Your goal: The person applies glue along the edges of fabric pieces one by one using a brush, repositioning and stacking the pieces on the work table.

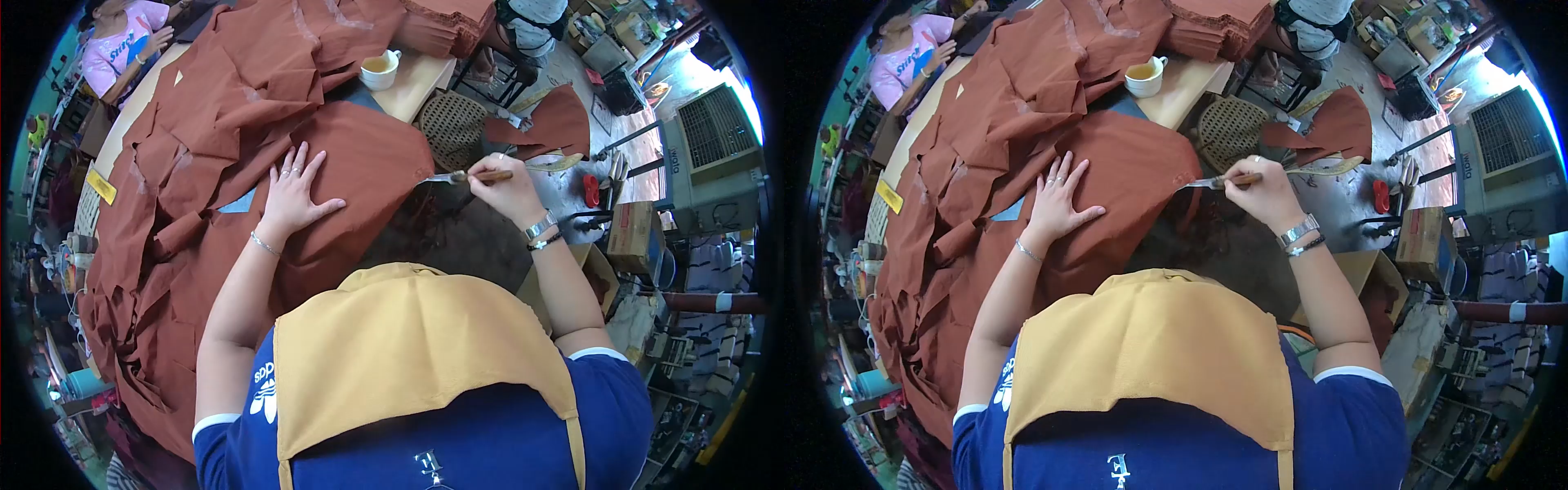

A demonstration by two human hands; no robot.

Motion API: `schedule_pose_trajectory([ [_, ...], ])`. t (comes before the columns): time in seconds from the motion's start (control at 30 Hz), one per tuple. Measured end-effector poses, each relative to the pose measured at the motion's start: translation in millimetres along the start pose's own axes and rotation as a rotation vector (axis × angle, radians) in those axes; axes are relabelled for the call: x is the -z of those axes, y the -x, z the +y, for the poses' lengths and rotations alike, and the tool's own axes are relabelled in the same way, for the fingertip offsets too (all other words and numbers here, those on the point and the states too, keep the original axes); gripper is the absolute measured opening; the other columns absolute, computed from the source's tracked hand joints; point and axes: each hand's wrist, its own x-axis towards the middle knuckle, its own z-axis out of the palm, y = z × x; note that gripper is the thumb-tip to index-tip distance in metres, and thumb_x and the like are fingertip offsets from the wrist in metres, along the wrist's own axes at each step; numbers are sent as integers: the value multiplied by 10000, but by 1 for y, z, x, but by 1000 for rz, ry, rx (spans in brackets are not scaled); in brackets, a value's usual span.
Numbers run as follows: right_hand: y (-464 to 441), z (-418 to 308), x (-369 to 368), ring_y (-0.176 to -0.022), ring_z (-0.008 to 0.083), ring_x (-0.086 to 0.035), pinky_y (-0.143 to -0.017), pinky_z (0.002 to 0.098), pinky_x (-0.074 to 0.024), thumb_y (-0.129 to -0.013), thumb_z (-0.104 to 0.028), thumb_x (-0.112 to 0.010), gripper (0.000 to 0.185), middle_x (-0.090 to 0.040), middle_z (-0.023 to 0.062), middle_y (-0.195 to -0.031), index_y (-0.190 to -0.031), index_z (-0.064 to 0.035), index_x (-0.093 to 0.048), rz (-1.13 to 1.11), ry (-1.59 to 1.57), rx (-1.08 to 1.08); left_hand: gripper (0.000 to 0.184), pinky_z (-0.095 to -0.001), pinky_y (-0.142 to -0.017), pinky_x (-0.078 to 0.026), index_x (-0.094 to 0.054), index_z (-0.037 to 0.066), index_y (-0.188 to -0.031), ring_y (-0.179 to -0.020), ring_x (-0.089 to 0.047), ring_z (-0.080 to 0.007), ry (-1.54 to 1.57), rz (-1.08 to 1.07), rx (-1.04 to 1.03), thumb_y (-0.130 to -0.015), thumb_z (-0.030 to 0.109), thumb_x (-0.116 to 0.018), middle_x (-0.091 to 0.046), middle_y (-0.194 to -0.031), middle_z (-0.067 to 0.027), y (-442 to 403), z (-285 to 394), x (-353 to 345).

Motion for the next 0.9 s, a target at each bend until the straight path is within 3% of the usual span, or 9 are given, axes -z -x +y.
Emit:
schedule_pose_trajectory([
  [0.1, -15, -20, -22, -760, 241, -679, -718, 328, -535, -771, -115, -759, 140, -692, 118, -822, -870, -23, -722, 109, -261, 167, 1028, -652, -1162, -192, -385, 194, -1538, -1501, -211, -416, 21, -6, -28, -730, 768, -662, -249, -1630, -187, -8, -4, -1],
  [0.17, -15, -16, -39, -759, 215, -672, -716, 311, -529, -774, -121, -761, 147, -696, 110, -831, -885, -30, -730, -40, -312, 162, 1029, -626, -1171, -209, -365, 207, -1548, -1504, -200, -419, 33, -20, -56, -736, 761, -666, -233, -1637, -178, -14, -7, 0],
  [0.23, -12, -6, -19, -754, 214, -678, -705, 313, -532, -773, -125, -745, 132, -696, 104, -815, -870, -35, -732, -108, -273, 45, 1021, -616, -1176, -215, -335, 232, -1564, -1516, -167, -412, 55, -29, -90, -746, 737, -679, -202, -1651, -165, -21, -12, -1],
  [0.3, -13, 15, 1, -767, 218, -697, -697, 324, -545, -766, -118, -739, 128, -708, 102, -805, -873, -49, -748, -112, 45, 71, 1013, -602, -1182, -219, -333, 231, -1564, -1515, -167, -414, 68, -58, -113, -754, 735, -674, -202, -1649, -168, -32, -14, 1],
  [0.43, -20, -17, -20, -767, 221, -689, -720, 319, -541, -773, -82, -748, 88, -704, 97, -814, -848, -37, -734, 28, -280, 214, 1014, -599, -1185, -222, -326, 235, -1566, -1514, -168, -414, 147, -59, -213, -757, 746, -661, -201, -1648, -169, -56, -25, -8],
  [0.5, -19, -18, -35, -753, 221, -666, -718, 315, -532, -771, -81, -751, 98, -687, 90, -824, -845, -31, -710, -141, -365, 296, 1025, -562, -1201, -217, -327, 232, -1562, -1512, -174, -409, 74, -76, -247, -747, 760, -656, -211, -1641, -181, -66, -29, -8],
  [0.63, -16, 8, 3, -772, 229, -687, -721, 333, -541, -760, -74, -745, 101, -700, 108, -836, -853, -44, -716, -124, -61, 154, 1032, -525, -1213, -218, -335, 230, -1557, -1511, -174, -409, -51, -131, -289, -742, 787, -637, -220, -1635, -191, -83, -26, 2],
  [0.77, -18, -19, -13, -770, 224, -679, -720, 320, -534, -771, -63, -746, 95, -689, 97, -820, -853, -29, -711, -5, -307, 250, 1029, -524, -1213, -218, -315, 246, -1565, -1511, -175, -407, -1, -119, -422, -753, 804, -611, -199, -1642, -184, -114, -32, -9],
  [0.9, -16, -6, -21, -747, 232, -675, -712, 322, -536, -759, -69, -743, 109, -683, 106, -810, -852, -26, -705, -115, -314, 212, 1031, -525, -1210, -229, -293, 237, -1571, -1506, -187, -410, -51, -154, -480, -766, 807, -595, -195, -1643, -182, -132, -31, -10],
])
